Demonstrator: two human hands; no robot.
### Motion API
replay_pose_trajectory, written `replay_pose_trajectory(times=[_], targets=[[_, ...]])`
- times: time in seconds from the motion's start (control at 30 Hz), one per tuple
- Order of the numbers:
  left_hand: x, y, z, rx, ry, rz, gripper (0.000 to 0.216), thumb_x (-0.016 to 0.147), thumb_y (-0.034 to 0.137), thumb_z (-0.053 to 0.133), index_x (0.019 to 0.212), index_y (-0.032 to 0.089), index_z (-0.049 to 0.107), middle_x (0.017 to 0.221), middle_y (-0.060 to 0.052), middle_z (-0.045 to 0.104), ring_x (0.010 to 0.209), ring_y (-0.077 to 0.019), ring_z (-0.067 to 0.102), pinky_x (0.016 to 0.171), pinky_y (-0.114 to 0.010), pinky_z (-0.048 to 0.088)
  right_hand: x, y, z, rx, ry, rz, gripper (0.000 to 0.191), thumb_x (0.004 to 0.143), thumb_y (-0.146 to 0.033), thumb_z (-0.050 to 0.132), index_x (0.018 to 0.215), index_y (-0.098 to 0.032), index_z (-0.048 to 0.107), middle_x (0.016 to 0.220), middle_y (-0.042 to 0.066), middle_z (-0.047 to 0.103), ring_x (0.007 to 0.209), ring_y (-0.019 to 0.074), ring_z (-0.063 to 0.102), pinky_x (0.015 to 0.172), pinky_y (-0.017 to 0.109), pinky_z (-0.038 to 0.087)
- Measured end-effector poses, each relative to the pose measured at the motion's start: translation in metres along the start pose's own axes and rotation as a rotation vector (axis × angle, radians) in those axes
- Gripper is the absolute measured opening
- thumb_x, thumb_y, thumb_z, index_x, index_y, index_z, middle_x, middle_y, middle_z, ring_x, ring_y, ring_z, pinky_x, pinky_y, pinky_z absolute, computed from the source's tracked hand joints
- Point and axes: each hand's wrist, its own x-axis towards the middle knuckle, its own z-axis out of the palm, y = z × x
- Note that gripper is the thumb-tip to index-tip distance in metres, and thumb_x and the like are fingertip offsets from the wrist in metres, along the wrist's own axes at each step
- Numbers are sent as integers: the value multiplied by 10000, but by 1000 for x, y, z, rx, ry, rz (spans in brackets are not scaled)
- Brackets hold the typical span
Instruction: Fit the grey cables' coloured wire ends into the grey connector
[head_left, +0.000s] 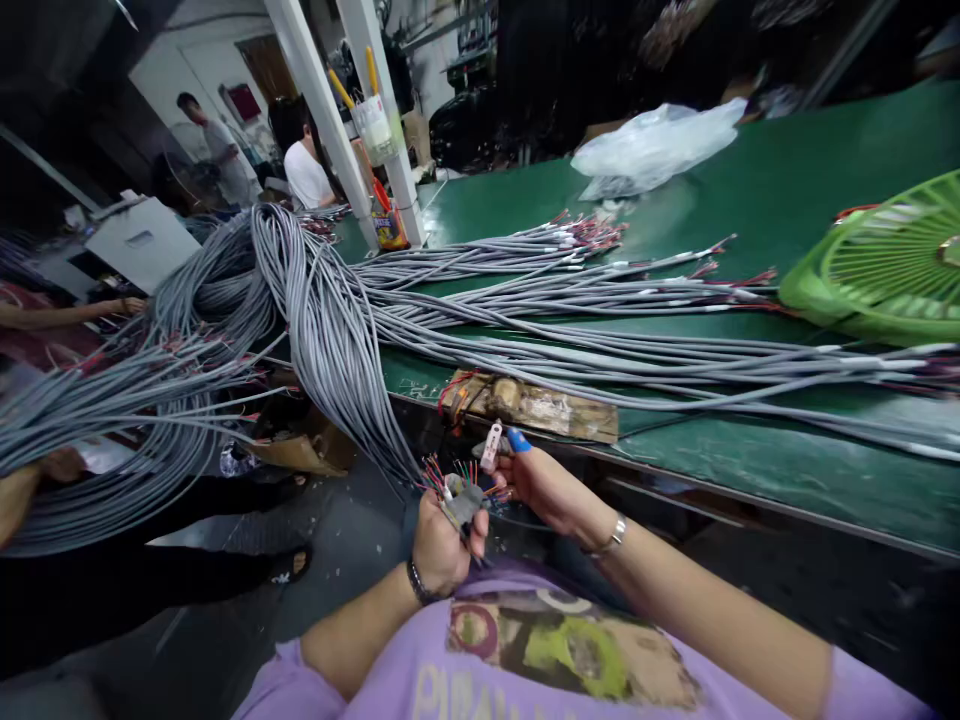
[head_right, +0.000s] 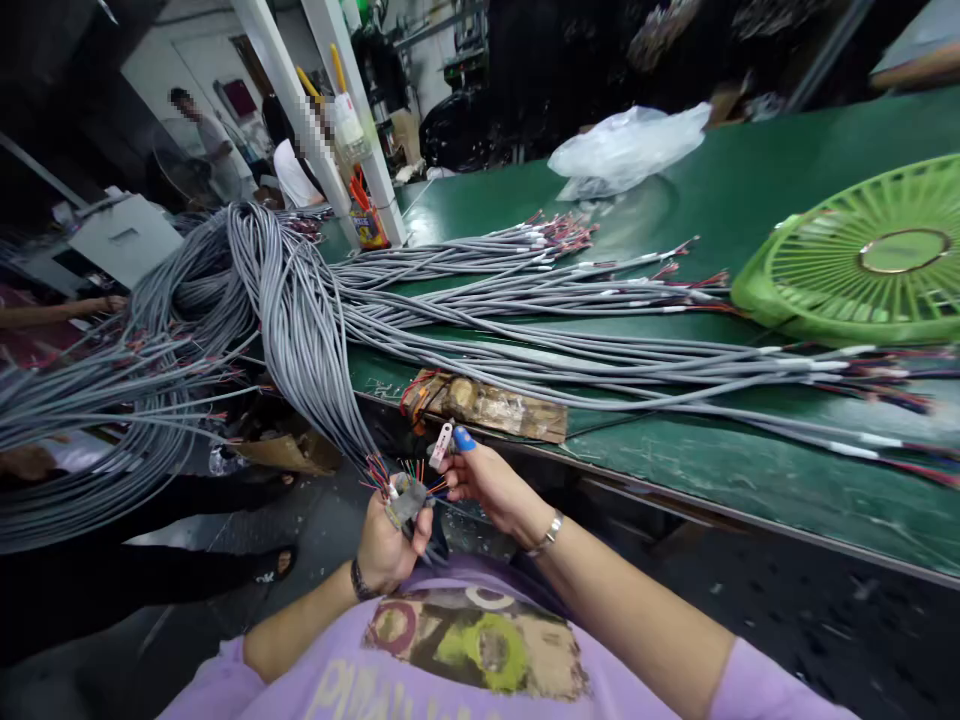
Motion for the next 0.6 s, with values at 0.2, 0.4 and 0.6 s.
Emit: replay_pose_trajectory(times=[0.2, 0.4, 0.6], targets=[[6, 2, 3, 22, 18, -25, 277, 639, 401, 660, 638, 148, 549, 401, 22, 538, 244, -43, 352, 263, -145, 219, 8, -6, 14, 13, 32, -76, 385, 668, -517, 695, 646, -155, 567, 540, -30, 512, 473, 71, 449, 459, 198, 394], [6, 1, 3, 35, 10, -43, 269, 634, 390, 658, 635, 152, 533, 399, 26, 539, 238, -45, 347, 260, -149, 213, 5, -4, 14, 135, 20, -71, 338, 662, -473, 721, 708, -152, 627, 574, -21, 539, 516, 77, 476, 473, 193, 416], [6, -1, 5, 60, -1, -66, 257, 630, 369, 655, 615, 154, 515, 396, 27, 537, 234, -42, 341, 257, -150, 197, 5, -6, 16, 204, 54, -69, 296, 628, -403, 764, 726, -144, 660, 656, 11, 619, 561, 92, 520, 491, 199, 408]])
